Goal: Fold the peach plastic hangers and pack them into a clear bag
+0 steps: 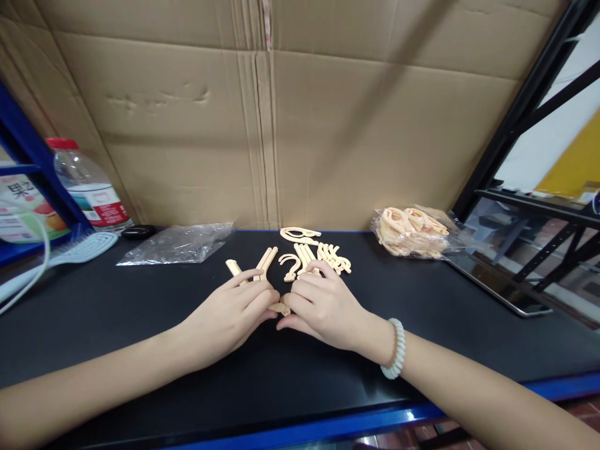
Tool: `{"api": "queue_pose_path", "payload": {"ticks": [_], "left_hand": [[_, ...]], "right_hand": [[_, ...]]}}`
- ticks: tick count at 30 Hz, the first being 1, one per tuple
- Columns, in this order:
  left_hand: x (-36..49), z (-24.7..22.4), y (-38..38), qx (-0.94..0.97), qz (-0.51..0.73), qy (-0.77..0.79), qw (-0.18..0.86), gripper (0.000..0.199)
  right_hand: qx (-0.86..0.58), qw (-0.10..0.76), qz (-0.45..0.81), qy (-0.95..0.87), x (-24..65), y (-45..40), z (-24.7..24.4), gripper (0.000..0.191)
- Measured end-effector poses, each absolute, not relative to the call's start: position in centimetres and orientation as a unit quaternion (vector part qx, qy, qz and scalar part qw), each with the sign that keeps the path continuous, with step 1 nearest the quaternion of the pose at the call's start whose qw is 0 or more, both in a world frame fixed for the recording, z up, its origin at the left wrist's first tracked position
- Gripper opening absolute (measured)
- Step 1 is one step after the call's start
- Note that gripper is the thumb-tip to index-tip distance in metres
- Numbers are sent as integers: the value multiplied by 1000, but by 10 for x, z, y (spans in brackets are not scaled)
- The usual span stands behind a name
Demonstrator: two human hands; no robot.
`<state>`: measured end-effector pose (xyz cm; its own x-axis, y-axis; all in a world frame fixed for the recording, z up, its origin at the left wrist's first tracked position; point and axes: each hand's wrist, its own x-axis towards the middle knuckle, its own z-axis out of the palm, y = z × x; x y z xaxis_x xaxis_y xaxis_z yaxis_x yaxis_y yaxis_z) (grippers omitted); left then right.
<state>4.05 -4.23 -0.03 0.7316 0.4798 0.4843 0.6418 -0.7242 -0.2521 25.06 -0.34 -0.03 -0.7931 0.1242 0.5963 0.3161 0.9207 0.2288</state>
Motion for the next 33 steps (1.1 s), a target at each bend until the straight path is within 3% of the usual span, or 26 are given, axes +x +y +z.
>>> {"api": "queue_pose_path", "payload": {"ticks": [5,15,23,27,33], "left_hand": [[42,0,-45,-921,-146,-319,170,24],[41,3,-49,-928,-184,-310,93,23],[38,6,-49,-928,-196,-281,144,31],[37,11,-50,-927,-186,-241,219,34],[24,30,-41,-922,-205,-253,209,34]], "right_hand": [[-103,307,-167,-931,251,-4,-4,33],[-113,321,17,-940,249,-2,-5,30],[-111,343,88,-929,247,-6,-2,31],[-156,346,171,-909,247,-5,0,25],[-222,434,205,-849,251,9,0,13]]}}
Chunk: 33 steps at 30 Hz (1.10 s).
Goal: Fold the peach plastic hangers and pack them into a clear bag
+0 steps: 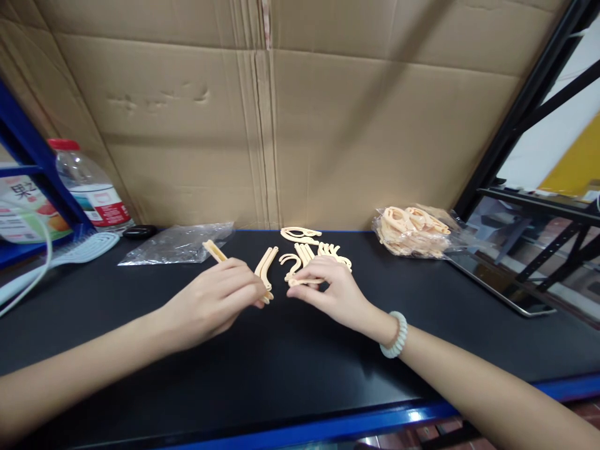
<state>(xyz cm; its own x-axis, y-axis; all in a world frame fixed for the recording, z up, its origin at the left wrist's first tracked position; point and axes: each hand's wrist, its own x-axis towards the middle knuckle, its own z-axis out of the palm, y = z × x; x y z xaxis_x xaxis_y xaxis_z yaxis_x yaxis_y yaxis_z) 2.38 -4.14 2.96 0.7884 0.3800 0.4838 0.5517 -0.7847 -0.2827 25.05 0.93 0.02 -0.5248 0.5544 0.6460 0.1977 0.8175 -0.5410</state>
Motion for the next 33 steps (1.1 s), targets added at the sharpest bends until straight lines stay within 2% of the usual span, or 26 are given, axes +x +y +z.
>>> {"api": "queue_pose_path", "payload": {"ticks": [3,5,7,11,17,20,22,27,33], "left_hand": [[7,38,-27,-929,-150,-272,201,29],[-4,39,-17,-928,-109,-302,190,35],[-13,38,-9,-928,-78,-326,164,38],[-20,27,-1,-933,-52,-340,107,33],[-16,14,-3,-916,-86,-385,79,33],[-10,11,-6,-893,-127,-421,90,25],[-5,7,-9,-887,-150,-427,91,19],[4,-5,-11,-882,-156,-432,101,33],[8,-14,-7,-879,-157,-434,116,24]], "right_hand": [[-256,461,251,-812,251,15,-1,12],[-272,466,271,-797,250,16,-2,12],[-281,465,278,-792,250,17,-3,13],[-291,457,260,-799,251,18,-5,15],[-282,446,212,-823,253,24,-10,15],[-256,437,177,-844,255,29,-12,14],[-244,418,144,-863,255,33,-14,14],[-227,384,71,-892,250,42,-15,15],[-207,302,-4,-931,238,52,-18,13]]}}
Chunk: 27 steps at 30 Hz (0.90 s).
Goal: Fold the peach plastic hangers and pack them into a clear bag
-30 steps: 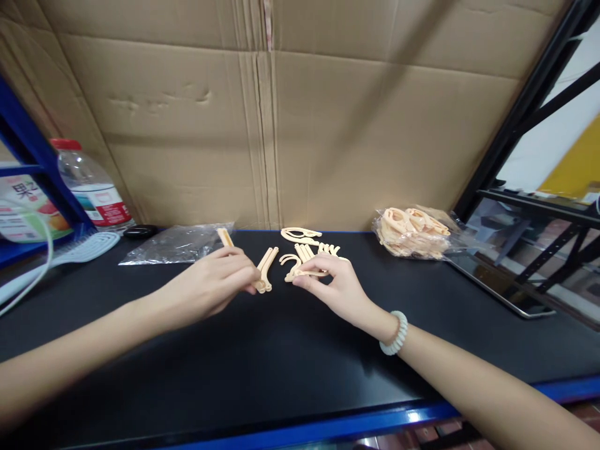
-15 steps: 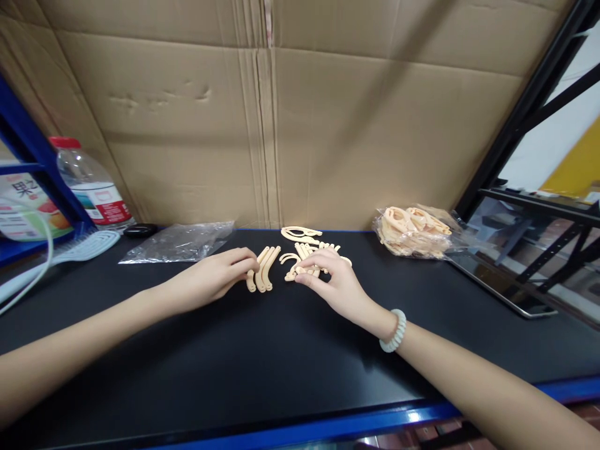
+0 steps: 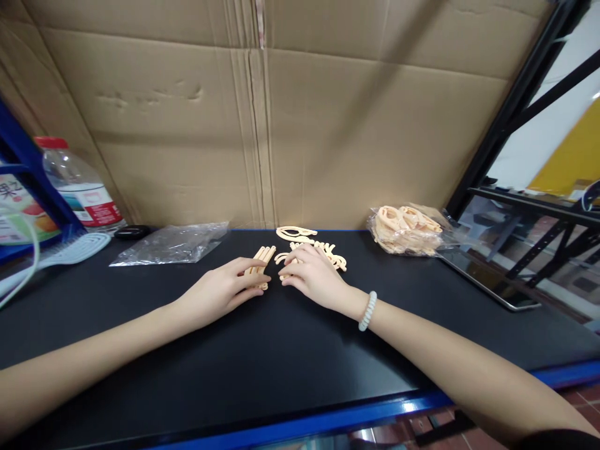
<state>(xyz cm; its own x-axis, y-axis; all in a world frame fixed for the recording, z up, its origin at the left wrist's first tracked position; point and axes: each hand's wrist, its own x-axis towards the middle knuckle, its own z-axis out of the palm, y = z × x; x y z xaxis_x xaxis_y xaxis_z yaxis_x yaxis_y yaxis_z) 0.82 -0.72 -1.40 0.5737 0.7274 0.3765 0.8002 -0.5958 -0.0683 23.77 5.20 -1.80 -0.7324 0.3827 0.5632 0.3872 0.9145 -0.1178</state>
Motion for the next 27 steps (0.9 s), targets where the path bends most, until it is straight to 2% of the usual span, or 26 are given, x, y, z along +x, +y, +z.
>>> {"api": "queue_pose_path", "payload": {"ticks": [8,14,19,27], "left_hand": [[11,-15,-1,-875,-171,-438,118,23],[5,-18,8,-872,-192,-436,115,24],[2,-19,12,-870,-215,-433,99,24],[0,-22,11,-862,-250,-436,73,23]], "right_hand": [[-214,251,-19,-944,223,65,-14,17],[-238,264,25,-935,260,70,10,30],[-258,183,64,-946,307,82,22,41],[-283,135,97,-945,306,82,9,34]]}}
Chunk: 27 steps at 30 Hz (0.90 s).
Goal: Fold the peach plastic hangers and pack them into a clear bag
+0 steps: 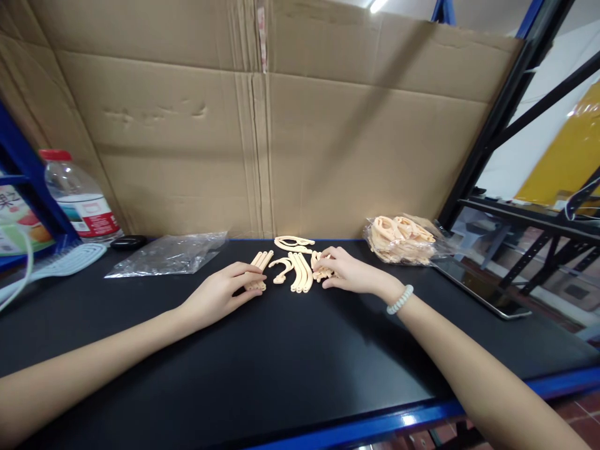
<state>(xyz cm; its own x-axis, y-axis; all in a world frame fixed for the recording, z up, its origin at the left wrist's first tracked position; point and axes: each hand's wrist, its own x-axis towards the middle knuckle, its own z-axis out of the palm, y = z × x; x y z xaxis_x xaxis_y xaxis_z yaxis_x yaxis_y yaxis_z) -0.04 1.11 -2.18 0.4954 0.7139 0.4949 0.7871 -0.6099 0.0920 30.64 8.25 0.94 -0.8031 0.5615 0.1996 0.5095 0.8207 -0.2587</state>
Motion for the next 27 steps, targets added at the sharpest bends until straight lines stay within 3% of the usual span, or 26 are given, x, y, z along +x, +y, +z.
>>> {"api": "queue_pose_path", "payload": {"ticks": [9,13,16,21,27], "left_hand": [[-1,-22,10,-866,-256,-420,85,21],[0,-22,10,-867,-258,-418,85,22],[0,-21,10,-867,-260,-416,84,22],[1,-22,9,-869,-267,-407,87,21],[1,-22,8,-872,-257,-405,94,21]], "right_hand": [[-320,117,111,-934,315,93,6,17],[-352,121,50,-927,316,89,11,19],[-328,171,-20,-929,302,74,13,26],[-202,196,-3,-960,271,56,2,28],[-234,178,8,-956,269,61,-7,23]]}}
